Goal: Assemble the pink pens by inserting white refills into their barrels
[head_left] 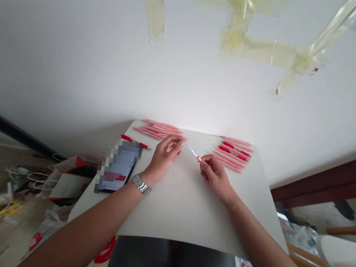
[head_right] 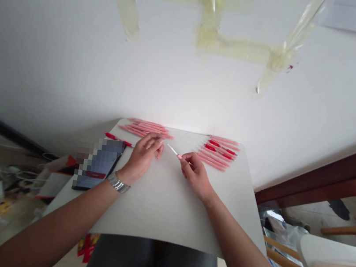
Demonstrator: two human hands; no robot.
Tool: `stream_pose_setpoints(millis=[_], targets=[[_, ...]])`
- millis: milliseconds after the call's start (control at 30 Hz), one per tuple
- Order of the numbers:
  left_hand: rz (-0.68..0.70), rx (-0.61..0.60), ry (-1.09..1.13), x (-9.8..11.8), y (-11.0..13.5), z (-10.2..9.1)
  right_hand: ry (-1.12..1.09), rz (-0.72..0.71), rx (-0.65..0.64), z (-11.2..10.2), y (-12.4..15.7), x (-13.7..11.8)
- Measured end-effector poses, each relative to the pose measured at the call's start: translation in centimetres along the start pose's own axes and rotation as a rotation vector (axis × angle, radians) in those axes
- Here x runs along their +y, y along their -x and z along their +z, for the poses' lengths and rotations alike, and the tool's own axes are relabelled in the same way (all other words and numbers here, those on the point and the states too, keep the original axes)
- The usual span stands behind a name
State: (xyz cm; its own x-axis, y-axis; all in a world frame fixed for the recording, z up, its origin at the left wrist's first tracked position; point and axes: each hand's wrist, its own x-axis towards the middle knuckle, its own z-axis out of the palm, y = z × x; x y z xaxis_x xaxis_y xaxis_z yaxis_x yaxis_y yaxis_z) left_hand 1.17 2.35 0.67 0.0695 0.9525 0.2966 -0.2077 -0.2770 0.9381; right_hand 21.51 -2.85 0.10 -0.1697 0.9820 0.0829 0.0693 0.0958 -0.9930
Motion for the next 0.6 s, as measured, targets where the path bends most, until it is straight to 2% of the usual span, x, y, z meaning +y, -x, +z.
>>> stream_pose_setpoints(millis=[133,267,467,600], targets=[[0.029,0.058,0.053,0.2,-0.2,-0.2,-0.004,-0.006,0.006,-0.1,-0.1,0.0],[0.058,0.091,-0.013,0.2,-0.3,-0.5,-0.039,-0.024,0.036,-0.3,-0.1,0.1],[0.073,-0.001,-0.178,-0.5,-0.3,-0.7,-0.102,-0.063,0.106,-0.3,-0.2,0.4],[0.114,-0.071,-0.371,-0.9,-0.2,-0.8,-0.110,-0.051,0.136,-0.2,-0.3,0.3]])
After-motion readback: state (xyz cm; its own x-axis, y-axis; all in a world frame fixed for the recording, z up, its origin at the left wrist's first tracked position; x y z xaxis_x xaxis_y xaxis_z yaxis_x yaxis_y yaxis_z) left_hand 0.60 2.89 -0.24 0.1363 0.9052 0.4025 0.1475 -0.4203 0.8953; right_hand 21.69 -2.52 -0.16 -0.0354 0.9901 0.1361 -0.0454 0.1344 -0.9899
